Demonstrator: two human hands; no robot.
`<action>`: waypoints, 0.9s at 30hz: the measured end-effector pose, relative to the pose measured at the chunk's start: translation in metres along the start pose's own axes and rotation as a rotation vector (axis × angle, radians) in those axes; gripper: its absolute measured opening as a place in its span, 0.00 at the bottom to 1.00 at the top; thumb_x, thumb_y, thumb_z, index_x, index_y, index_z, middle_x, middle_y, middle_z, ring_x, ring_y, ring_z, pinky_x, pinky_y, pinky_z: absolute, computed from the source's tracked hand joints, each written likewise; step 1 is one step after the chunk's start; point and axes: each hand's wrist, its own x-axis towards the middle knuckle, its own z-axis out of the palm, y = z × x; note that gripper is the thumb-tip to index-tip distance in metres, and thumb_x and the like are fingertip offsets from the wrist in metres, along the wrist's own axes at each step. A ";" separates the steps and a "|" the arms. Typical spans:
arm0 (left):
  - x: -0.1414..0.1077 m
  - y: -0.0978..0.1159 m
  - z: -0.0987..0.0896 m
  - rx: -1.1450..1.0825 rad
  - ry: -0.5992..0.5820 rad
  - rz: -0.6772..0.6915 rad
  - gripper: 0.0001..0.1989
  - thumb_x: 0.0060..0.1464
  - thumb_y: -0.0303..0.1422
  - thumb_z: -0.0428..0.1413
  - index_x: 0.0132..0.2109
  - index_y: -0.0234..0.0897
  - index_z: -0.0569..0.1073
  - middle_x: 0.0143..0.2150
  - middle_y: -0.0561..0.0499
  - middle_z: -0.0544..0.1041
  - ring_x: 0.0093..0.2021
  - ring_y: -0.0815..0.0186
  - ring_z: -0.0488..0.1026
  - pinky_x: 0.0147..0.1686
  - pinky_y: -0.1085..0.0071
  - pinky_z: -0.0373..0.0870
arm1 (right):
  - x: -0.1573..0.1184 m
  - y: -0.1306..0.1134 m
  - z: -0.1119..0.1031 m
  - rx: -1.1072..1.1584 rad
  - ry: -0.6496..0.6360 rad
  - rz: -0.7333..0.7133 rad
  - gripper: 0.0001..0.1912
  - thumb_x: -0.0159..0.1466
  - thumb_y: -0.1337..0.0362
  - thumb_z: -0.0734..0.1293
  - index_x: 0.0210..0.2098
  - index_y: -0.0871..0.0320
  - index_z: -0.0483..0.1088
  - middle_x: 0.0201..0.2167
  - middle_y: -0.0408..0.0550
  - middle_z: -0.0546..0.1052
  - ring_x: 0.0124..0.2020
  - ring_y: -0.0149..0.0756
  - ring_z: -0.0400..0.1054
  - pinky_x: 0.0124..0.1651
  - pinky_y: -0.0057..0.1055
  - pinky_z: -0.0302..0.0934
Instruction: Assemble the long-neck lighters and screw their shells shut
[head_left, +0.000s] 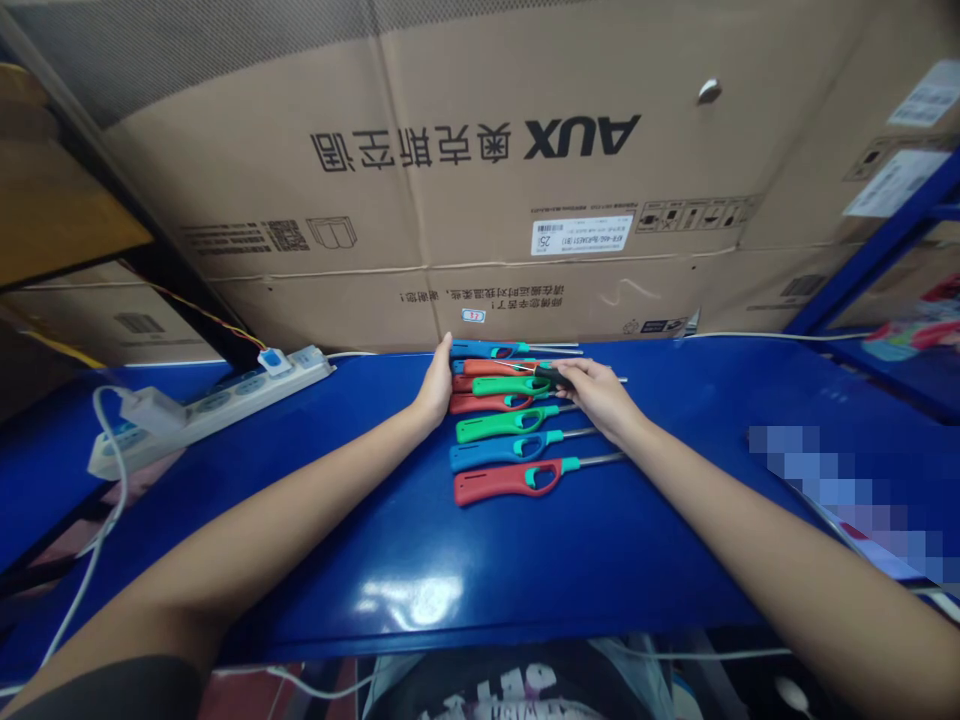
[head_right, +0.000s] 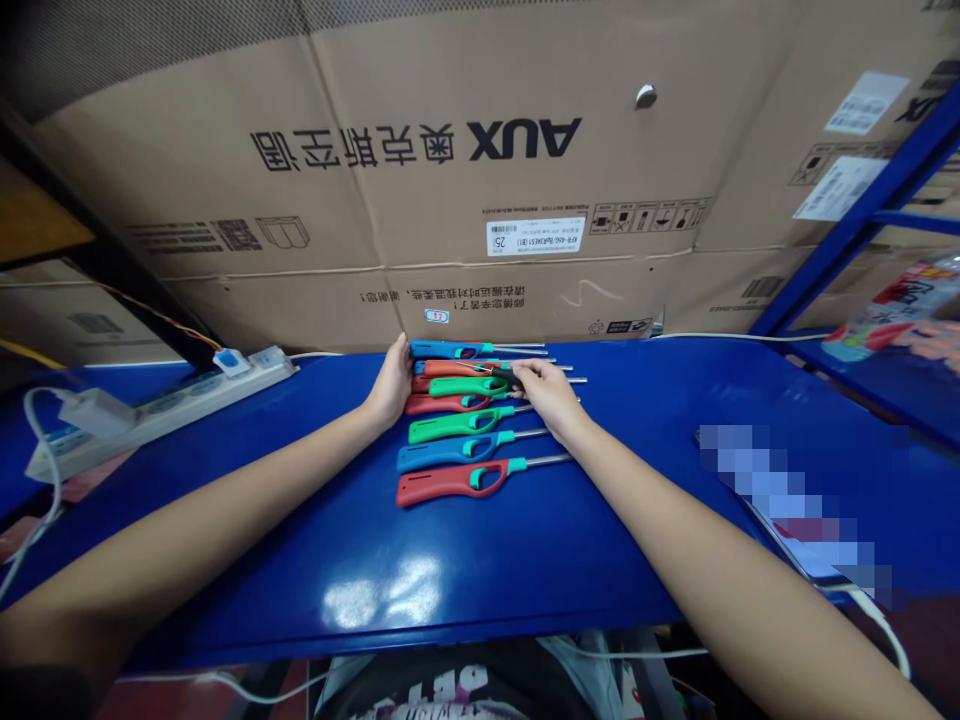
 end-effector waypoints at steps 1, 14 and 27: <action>-0.002 -0.001 0.001 0.009 -0.003 0.012 0.28 0.65 0.53 0.46 0.50 0.36 0.78 0.46 0.43 0.84 0.52 0.51 0.80 0.57 0.58 0.75 | -0.001 0.000 0.000 0.007 0.003 -0.001 0.21 0.71 0.56 0.68 0.59 0.58 0.69 0.57 0.53 0.74 0.52 0.43 0.73 0.53 0.46 0.71; -0.099 0.058 -0.038 0.732 -0.444 0.217 0.11 0.48 0.38 0.68 0.37 0.37 0.80 0.35 0.52 0.77 0.34 0.66 0.72 0.37 0.70 0.66 | -0.036 -0.056 -0.001 0.252 0.210 -0.422 0.22 0.54 0.44 0.77 0.33 0.56 0.72 0.25 0.37 0.71 0.21 0.24 0.60 0.23 0.25 0.58; -0.130 0.042 -0.052 1.054 -0.613 0.328 0.11 0.55 0.37 0.65 0.43 0.38 0.82 0.43 0.49 0.81 0.40 0.61 0.78 0.39 0.69 0.73 | -0.095 -0.084 0.099 -0.389 -0.309 -0.974 0.05 0.70 0.60 0.67 0.43 0.53 0.67 0.32 0.39 0.74 0.28 0.28 0.68 0.34 0.28 0.64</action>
